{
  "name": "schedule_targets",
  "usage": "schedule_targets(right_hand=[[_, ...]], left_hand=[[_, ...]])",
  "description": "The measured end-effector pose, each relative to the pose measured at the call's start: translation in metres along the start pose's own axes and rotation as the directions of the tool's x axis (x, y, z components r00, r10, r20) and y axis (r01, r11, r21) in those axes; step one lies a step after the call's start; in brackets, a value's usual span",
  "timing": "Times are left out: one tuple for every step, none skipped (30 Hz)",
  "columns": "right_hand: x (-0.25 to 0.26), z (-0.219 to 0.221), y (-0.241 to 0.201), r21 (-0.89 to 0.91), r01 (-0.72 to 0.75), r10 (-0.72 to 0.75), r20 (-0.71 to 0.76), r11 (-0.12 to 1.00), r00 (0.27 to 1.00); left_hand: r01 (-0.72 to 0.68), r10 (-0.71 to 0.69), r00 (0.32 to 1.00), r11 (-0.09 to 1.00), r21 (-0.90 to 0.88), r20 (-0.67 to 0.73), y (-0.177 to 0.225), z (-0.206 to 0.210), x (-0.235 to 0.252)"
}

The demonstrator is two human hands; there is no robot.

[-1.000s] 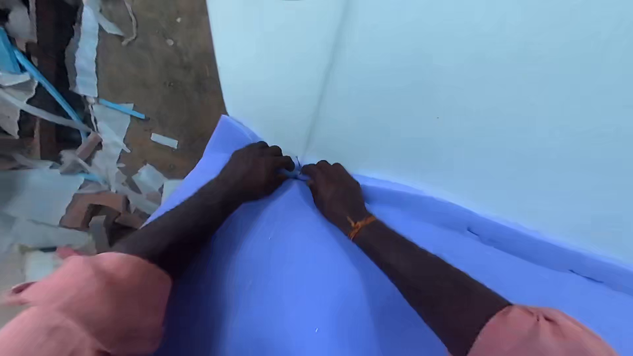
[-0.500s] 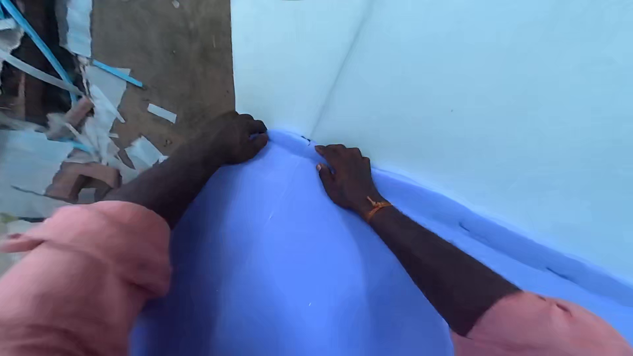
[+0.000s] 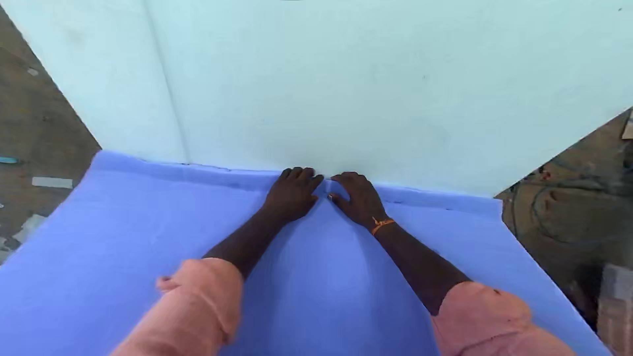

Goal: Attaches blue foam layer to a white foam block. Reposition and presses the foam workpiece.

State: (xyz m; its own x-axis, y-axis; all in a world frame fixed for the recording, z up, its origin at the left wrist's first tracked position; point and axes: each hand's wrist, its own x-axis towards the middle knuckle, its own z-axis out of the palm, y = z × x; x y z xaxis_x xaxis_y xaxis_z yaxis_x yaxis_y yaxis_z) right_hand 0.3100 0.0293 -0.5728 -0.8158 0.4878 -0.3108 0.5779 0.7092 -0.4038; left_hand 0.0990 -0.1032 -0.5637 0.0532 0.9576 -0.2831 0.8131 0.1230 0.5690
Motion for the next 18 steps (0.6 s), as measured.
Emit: schedule_targets(right_hand=[[0.002, 0.001, 0.000, -0.021, -0.019, 0.018, -0.013, 1.000, 1.000], [0.004, 0.003, -0.002, -0.032, -0.039, 0.038, -0.023, 0.999, 0.999], [0.002, 0.005, -0.004, -0.027, -0.057, 0.057, -0.021, 0.998, 0.998], [-0.001, 0.007, -0.006, -0.013, -0.066, 0.066, -0.013, 0.998, 0.998], [-0.003, 0.009, -0.006, 0.007, -0.059, 0.059, -0.009, 0.998, 0.998], [-0.003, 0.008, -0.005, 0.033, -0.044, 0.045, -0.008, 0.998, 0.999], [-0.003, 0.008, -0.005, 0.063, -0.041, 0.041, 0.008, 0.997, 0.999], [-0.003, 0.008, -0.004, 0.098, -0.043, 0.040, 0.029, 0.994, 0.999], [-0.002, 0.008, -0.002, 0.125, -0.049, 0.041, 0.063, 0.991, 0.997], [-0.002, 0.006, -0.003, 0.146, -0.066, 0.050, 0.115, 0.987, 0.992], [0.000, 0.003, -0.005, 0.152, -0.083, 0.057, 0.169, 0.985, 0.984], [0.005, 0.000, -0.004, 0.140, -0.096, 0.062, 0.229, 0.986, 0.971], [0.008, -0.001, -0.005, 0.119, -0.112, 0.070, 0.312, 0.987, 0.948], [0.013, 0.000, -0.005, 0.094, -0.129, 0.082, 0.396, 0.987, 0.914], [0.022, 0.004, -0.001, 0.071, -0.144, 0.094, 0.472, 0.987, 0.877], [0.031, 0.009, 0.003, 0.056, -0.149, 0.096, 0.534, 0.987, 0.840], [0.039, 0.013, 0.003, 0.038, -0.145, 0.095, 0.592, 0.989, 0.800], [0.048, 0.013, 0.003, 0.020, -0.137, 0.095, 0.625, 0.990, 0.775]], left_hand=[[0.039, -0.039, 0.999, 0.999, 0.001, -0.022, 0.011, 0.014, 0.015], [0.090, -0.091, 0.995, 0.996, -0.006, -0.030, 0.018, 0.022, 0.026], [0.129, -0.129, 0.991, 0.992, -0.013, -0.026, 0.023, 0.027, 0.029], [0.149, -0.149, 0.989, 0.989, -0.012, -0.006, 0.025, 0.028, 0.027], [0.163, -0.163, 0.986, 0.986, -0.014, 0.026, 0.025, 0.025, 0.026], [0.185, -0.183, 0.980, 0.983, -0.014, 0.075, 0.025, 0.021, 0.026], [0.204, -0.201, 0.972, 0.979, -0.014, 0.123, 0.026, 0.017, 0.027], [0.220, -0.216, 0.962, 0.975, -0.008, 0.167, 0.027, 0.014, 0.028], [0.240, -0.237, 0.947, 0.971, 0.013, 0.218, 0.028, 0.011, 0.032], [0.252, -0.253, 0.929, 0.967, 0.038, 0.270, 0.029, 0.008, 0.033], [0.256, -0.262, 0.912, 0.965, 0.061, 0.316, 0.029, 0.005, 0.037], [0.254, -0.266, 0.891, 0.964, 0.083, 0.367, 0.028, 0.003, 0.042], [0.252, -0.272, 0.860, 0.962, 0.105, 0.431, 0.030, 0.002, 0.046], [0.250, -0.282, 0.822, 0.959, 0.132, 0.495, 0.031, 0.004, 0.050], [0.257, -0.302, 0.787, 0.953, 0.158, 0.538, 0.031, 0.008, 0.055], [0.264, -0.322, 0.767, 0.947, 0.184, 0.554, 0.034, 0.015, 0.057], [0.263, -0.335, 0.766, 0.942, 0.208, 0.549, 0.037, 0.021, 0.055], [0.257, -0.337, 0.775, 0.941, 0.221, 0.535, 0.038, 0.022, 0.055]])
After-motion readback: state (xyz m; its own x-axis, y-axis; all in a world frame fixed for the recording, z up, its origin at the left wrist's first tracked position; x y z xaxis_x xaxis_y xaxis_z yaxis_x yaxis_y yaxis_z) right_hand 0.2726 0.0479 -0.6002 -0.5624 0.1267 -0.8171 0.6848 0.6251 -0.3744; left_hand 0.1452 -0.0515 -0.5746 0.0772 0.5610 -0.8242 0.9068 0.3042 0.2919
